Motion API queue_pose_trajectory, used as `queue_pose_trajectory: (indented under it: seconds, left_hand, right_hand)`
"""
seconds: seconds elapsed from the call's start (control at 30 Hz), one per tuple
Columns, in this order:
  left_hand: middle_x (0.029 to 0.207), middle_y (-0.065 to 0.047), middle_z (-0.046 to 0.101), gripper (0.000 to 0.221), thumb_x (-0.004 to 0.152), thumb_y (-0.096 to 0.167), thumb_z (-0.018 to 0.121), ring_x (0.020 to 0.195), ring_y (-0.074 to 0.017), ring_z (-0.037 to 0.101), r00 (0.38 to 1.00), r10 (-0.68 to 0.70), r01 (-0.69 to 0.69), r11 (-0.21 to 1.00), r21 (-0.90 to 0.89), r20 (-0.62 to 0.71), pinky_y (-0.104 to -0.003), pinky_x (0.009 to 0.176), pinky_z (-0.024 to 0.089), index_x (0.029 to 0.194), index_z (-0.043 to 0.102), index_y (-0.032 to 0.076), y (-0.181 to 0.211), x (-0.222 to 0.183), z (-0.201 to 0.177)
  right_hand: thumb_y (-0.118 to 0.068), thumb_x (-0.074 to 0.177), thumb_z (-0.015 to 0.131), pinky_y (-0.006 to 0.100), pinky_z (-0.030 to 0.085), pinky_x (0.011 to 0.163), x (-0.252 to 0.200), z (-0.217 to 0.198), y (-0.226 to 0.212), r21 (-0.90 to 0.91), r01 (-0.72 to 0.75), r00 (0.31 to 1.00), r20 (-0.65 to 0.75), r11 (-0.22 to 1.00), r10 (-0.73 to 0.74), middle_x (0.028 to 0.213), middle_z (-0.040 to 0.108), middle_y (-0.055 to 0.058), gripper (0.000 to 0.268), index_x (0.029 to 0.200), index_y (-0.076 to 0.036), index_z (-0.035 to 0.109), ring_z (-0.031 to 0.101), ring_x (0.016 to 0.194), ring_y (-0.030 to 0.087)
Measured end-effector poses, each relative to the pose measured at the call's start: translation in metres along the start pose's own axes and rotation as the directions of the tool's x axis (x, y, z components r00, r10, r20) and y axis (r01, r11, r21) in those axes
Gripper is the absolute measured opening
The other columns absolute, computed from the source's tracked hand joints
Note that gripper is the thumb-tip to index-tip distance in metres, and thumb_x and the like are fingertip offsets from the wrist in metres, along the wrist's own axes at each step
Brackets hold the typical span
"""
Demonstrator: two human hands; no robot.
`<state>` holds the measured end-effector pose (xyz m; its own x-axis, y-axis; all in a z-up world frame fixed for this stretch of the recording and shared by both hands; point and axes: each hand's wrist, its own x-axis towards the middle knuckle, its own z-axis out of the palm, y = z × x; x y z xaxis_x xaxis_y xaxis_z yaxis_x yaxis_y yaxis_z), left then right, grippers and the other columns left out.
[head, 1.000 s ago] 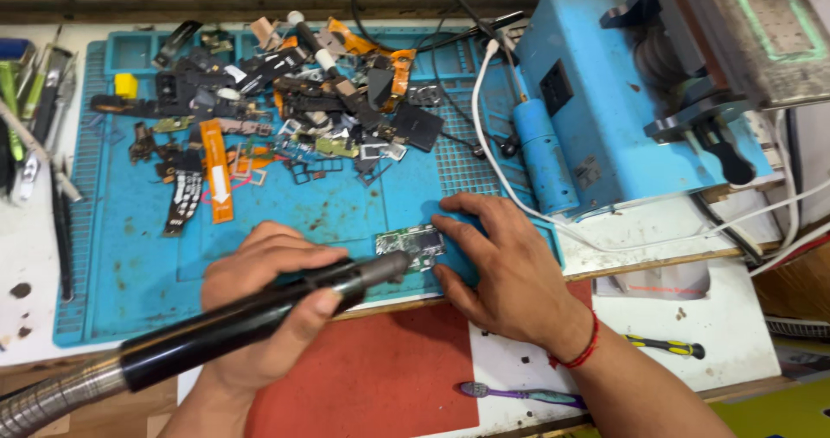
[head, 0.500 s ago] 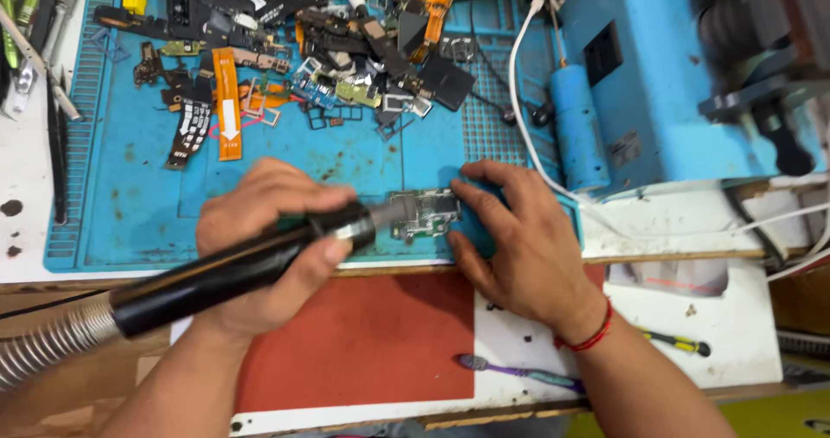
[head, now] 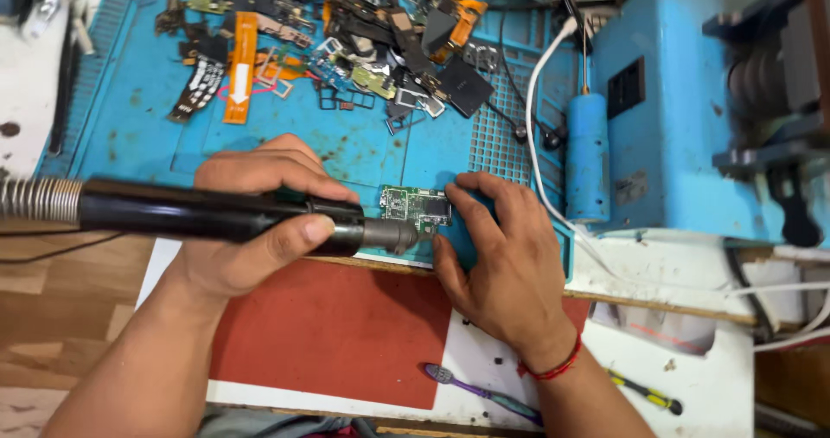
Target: The person uses a hot air rework station tool to apply heat to a phone circuit board on a workbench. The person moves the tool across the board while holding the board in place with their other hand.
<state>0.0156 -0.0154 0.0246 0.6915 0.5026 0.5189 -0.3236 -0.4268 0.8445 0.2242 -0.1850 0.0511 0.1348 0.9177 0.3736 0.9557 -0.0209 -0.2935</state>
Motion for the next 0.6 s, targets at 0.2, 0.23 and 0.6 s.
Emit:
queue_pose_trajectory:
  seconds: [0.2,0.23,0.6]
  left_hand:
    - [0.1,-0.01,0.074,0.023,0.096,0.02,0.07,0.09,-0.0162,0.069,0.985,-0.121,0.117,0.992,-0.042,-0.123,-0.029,0.085,0.055,0.104,0.075,-0.001,-0.005,-0.002,0.0]
    - [0.1,-0.01,0.074,0.023,0.097,0.02,0.07,0.088,-0.0158,0.068,0.986,-0.107,0.103,0.994,-0.039,-0.129,-0.029,0.085,0.054,0.103,0.075,-0.001,-0.006,-0.003,0.0]
    - [0.096,-0.011,0.074,0.028,0.098,0.025,0.068,0.09,-0.0163,0.068,0.977,-0.193,0.18,0.975,-0.129,-0.096,-0.029,0.087,0.053,0.098,0.076,-0.002,-0.006,0.001,-0.001]
  right_hand:
    - [-0.017,0.083,0.076,0.046,0.048,0.098,-0.002,-0.002,0.0,0.015,0.034,0.999,-0.01,0.999,-0.034,0.127,0.061,0.016,0.044,0.122,0.001,0.068,0.059,0.113,0.037]
    - [-0.017,0.084,0.076,0.045,0.048,0.098,-0.004,-0.001,0.0,0.008,0.038,0.999,-0.013,0.999,-0.038,0.127,0.061,0.015,0.043,0.122,0.001,0.068,0.059,0.114,0.037]
    - [-0.017,0.084,0.074,0.045,0.047,0.098,-0.004,0.002,0.0,-0.014,0.028,0.998,-0.056,1.0,-0.029,0.125,0.062,0.011,0.038,0.118,-0.001,0.07,0.058,0.112,0.034]
